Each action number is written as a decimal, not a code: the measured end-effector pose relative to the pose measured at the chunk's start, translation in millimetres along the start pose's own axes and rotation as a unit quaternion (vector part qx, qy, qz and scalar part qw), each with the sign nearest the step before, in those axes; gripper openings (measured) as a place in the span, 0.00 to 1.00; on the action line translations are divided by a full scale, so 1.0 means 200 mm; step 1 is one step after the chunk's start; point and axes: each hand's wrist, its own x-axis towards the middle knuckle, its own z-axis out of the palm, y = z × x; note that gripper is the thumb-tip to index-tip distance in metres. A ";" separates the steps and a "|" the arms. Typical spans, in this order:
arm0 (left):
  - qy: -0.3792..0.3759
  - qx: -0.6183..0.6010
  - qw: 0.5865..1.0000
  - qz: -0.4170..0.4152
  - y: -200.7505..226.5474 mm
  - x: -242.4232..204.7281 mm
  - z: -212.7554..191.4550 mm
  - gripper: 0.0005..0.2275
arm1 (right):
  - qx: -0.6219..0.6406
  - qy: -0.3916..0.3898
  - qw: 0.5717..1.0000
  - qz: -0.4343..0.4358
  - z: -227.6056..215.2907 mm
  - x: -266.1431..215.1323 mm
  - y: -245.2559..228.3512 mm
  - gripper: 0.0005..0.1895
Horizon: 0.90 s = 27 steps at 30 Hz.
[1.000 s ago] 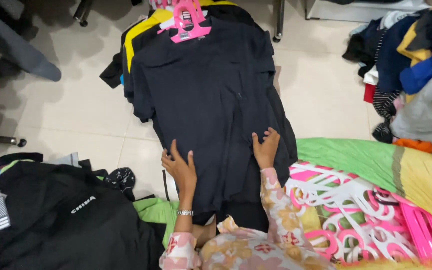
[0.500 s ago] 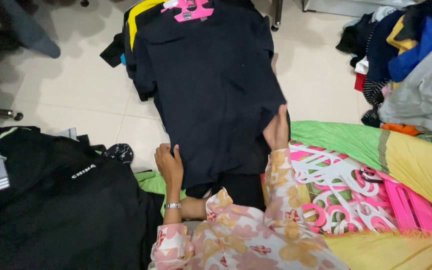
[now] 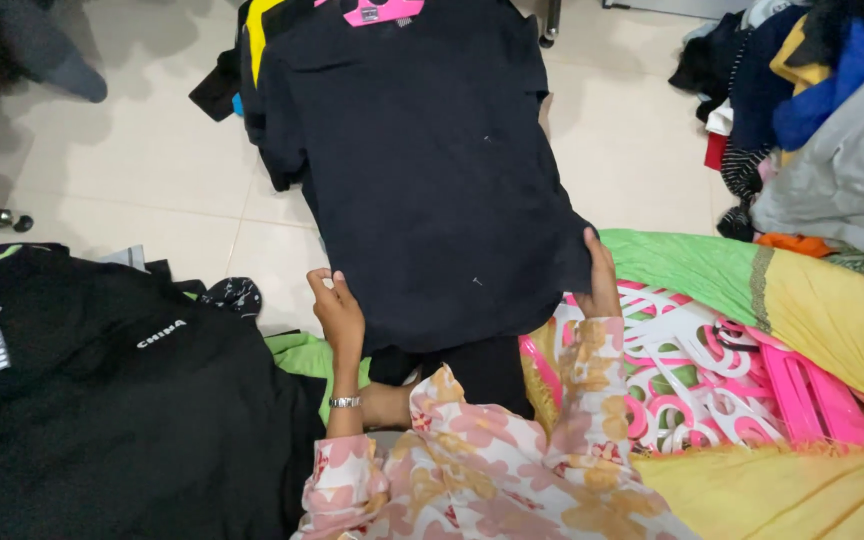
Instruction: The person is picking up shirts from a pile on the floor and putting them onto plastic hangers.
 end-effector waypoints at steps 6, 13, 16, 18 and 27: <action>-0.080 0.270 0.959 -0.024 0.05 0.01 -0.02 0.28 | -0.712 -0.012 0.700 -0.059 -0.58 0.44 0.33 0.41; -0.110 0.164 0.960 0.198 0.59 -0.11 0.15 0.27 | -0.521 -0.056 0.761 -0.384 0.13 -0.10 0.20 0.31; -0.116 0.136 0.929 0.325 0.57 -0.14 0.42 0.30 | -0.569 -0.073 0.737 -0.356 0.18 -0.06 0.36 0.33; -0.111 0.184 0.900 0.379 0.51 -0.18 0.61 0.28 | -0.615 -0.167 0.723 -0.266 0.19 -0.05 0.51 0.34; -0.117 0.218 0.873 0.421 0.34 -0.21 0.75 0.25 | -0.490 -0.085 0.807 -0.318 -0.22 -0.01 0.42 0.15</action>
